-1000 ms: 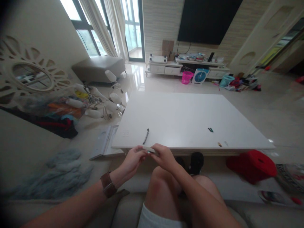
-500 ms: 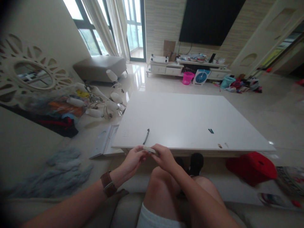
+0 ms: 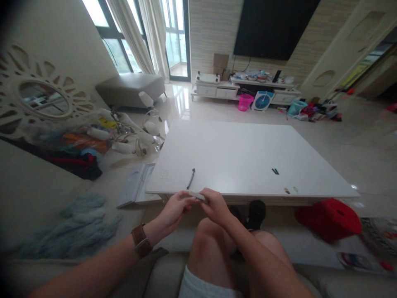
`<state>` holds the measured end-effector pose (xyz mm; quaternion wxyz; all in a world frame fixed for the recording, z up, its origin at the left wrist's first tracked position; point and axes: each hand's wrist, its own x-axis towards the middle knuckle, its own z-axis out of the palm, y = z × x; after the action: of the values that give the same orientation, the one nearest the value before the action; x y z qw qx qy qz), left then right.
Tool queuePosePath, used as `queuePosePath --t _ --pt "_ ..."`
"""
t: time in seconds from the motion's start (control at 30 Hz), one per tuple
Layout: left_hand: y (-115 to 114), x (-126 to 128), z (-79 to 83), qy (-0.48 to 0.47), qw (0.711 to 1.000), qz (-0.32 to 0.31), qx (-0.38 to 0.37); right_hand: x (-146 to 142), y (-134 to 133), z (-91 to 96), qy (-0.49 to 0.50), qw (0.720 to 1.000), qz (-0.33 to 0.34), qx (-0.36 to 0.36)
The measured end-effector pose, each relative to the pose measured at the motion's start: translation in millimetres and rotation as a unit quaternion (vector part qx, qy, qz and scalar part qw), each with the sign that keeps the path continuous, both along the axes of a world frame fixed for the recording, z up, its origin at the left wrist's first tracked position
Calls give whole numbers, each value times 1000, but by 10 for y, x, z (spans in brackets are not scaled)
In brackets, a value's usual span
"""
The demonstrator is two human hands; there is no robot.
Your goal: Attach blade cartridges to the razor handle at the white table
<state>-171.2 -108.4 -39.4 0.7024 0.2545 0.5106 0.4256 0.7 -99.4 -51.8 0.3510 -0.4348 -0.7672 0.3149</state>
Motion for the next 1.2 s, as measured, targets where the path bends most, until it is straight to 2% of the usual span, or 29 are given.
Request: queuePosePath --t 0.53,0.77,0.93,1.07,1.2 --pt "1 -5 12 17 1000 -16 9 -1 -18 0 -10 1000 -6 -4" --pt "-35 0 19 -19 994 -107 0 -21 -21 18 22 1000 -15 0" --pt "-12 -7 11 0 997 -75 11 -33 -27 41 19 999 -45 -3" --pt "2 -17 6 7 998 -59 9 -30 -18 38 22 996 -71 -44" --pt "-9 -16 15 6 997 -71 17 -16 -1 -1 79 986 -65 -132"
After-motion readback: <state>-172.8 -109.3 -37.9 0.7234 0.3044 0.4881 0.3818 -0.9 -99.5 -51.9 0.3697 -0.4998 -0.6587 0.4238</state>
